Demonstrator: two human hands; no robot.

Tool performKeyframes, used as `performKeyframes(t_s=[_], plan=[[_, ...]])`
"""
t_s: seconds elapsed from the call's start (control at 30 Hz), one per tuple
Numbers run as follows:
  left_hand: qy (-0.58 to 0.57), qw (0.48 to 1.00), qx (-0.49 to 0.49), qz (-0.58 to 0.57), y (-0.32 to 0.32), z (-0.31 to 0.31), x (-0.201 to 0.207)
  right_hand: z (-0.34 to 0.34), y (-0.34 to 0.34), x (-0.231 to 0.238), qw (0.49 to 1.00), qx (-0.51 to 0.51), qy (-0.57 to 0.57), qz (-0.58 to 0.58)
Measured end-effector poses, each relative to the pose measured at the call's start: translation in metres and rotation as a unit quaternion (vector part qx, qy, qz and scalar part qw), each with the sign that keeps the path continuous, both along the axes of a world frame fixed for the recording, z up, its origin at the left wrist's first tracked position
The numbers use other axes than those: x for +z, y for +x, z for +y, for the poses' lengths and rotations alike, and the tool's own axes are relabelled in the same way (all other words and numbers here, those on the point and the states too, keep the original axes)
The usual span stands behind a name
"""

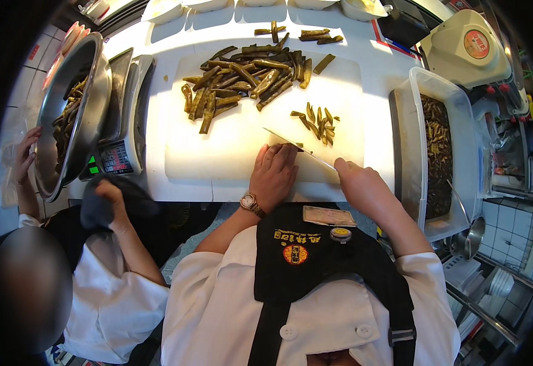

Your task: The person uses a cleaver to chop long, dark green vegetables on a white cutting board. The chopped pieces are periodically swept into a nearby plastic container. A coworker is visible in the background handling a metal bowl.

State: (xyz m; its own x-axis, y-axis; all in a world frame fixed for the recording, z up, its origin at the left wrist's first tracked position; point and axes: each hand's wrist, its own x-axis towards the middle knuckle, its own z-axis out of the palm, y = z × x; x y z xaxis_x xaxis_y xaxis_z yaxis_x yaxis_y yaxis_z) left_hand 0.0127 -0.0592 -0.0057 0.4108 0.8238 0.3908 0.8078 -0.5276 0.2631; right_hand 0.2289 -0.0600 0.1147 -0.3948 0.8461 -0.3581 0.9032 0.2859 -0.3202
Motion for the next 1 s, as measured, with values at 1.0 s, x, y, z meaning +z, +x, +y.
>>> performKeyframes(t_s=[1.0], plan=[[-0.049,0.995,0.01,-0.089,-0.006,-0.001,0.002,0.014,-0.009,-0.014,0.995,-0.047,-0.041,0.077]])
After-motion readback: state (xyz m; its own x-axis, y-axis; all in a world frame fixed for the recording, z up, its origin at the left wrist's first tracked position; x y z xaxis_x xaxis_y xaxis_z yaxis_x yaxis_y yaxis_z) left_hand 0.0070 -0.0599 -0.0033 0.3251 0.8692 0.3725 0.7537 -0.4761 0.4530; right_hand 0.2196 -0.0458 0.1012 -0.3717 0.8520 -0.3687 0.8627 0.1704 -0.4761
